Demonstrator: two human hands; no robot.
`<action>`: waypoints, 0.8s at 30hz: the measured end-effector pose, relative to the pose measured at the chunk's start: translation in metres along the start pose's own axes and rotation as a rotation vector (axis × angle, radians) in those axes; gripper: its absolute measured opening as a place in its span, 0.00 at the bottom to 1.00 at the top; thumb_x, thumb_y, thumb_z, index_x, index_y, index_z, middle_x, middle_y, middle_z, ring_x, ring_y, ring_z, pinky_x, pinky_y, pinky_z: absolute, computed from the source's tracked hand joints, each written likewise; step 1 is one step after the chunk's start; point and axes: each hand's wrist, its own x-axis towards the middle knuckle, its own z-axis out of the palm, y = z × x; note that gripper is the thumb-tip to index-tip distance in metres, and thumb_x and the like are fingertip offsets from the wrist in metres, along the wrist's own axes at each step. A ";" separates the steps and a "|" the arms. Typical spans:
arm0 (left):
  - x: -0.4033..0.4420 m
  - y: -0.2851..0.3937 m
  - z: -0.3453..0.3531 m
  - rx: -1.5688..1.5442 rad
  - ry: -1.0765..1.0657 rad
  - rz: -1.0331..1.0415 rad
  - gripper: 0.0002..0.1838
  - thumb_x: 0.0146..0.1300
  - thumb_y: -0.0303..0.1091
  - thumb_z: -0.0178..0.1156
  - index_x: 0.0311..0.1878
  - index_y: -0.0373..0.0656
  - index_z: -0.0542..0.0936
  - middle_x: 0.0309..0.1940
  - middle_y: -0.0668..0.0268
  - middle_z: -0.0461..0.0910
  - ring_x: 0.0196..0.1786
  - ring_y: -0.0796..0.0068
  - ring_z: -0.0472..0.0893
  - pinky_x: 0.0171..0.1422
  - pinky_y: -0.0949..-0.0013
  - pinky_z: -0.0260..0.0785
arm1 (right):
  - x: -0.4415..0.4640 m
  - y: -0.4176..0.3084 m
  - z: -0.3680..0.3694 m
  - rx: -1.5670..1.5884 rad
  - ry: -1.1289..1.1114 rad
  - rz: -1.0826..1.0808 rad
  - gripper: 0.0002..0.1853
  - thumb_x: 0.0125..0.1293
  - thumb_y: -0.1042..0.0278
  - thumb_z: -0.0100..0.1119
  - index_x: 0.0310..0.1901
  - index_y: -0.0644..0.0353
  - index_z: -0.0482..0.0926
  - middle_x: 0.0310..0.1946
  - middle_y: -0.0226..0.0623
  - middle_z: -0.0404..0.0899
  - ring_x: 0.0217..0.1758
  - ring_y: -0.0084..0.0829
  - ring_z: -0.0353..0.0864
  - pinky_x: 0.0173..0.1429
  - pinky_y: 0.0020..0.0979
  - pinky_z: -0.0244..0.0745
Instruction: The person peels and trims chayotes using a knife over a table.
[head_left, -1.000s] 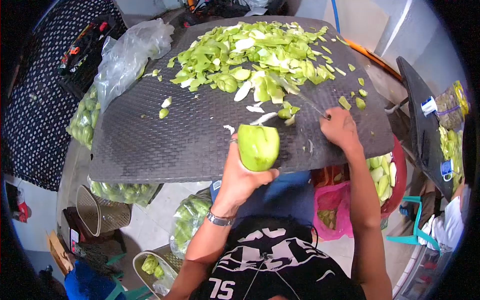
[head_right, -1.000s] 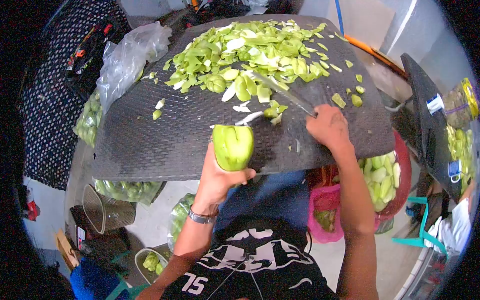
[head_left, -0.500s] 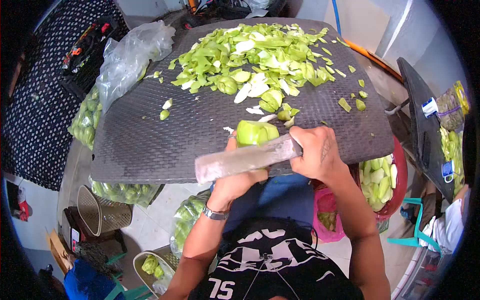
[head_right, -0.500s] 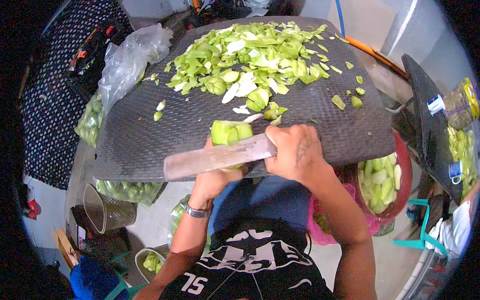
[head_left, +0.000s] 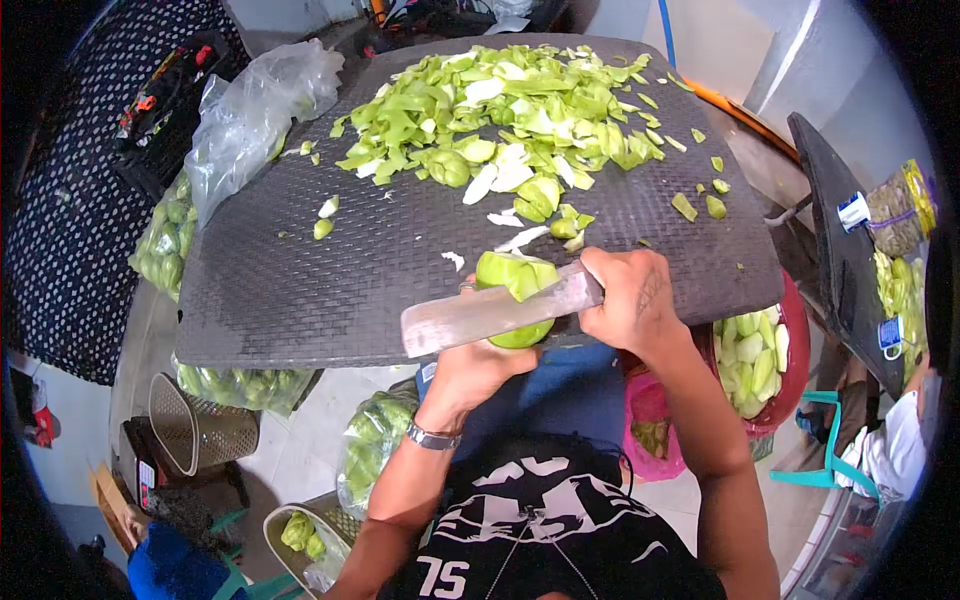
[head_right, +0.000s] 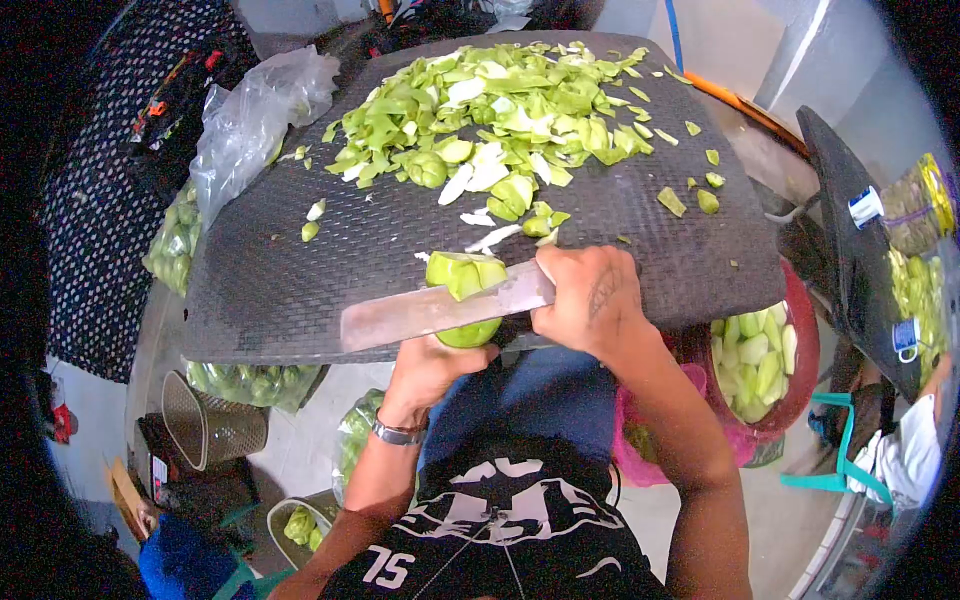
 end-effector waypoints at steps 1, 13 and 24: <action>0.001 0.006 -0.004 -0.002 -0.032 -0.007 0.39 0.42 0.16 0.76 0.63 0.39 0.76 0.55 0.66 0.81 0.58 0.71 0.81 0.66 0.64 0.74 | 0.001 0.010 0.003 -0.020 -0.019 0.019 0.09 0.50 0.64 0.66 0.31 0.57 0.82 0.28 0.49 0.86 0.34 0.54 0.88 0.45 0.50 0.82; 0.022 0.027 -0.018 -0.996 -0.014 -0.134 0.55 0.63 0.86 0.46 0.70 0.39 0.74 0.59 0.51 0.81 0.59 0.51 0.82 0.66 0.42 0.74 | -0.004 0.071 -0.006 0.199 -0.047 0.566 0.25 0.69 0.47 0.64 0.38 0.69 0.86 0.38 0.63 0.84 0.46 0.62 0.85 0.53 0.49 0.78; 0.027 0.020 -0.009 -1.339 -0.094 0.047 0.37 0.65 0.55 0.58 0.71 0.40 0.73 0.75 0.40 0.67 0.79 0.32 0.62 0.85 0.26 0.43 | -0.013 0.012 0.003 0.479 0.023 0.313 0.24 0.75 0.53 0.64 0.28 0.68 0.78 0.17 0.37 0.72 0.23 0.25 0.66 0.31 0.37 0.64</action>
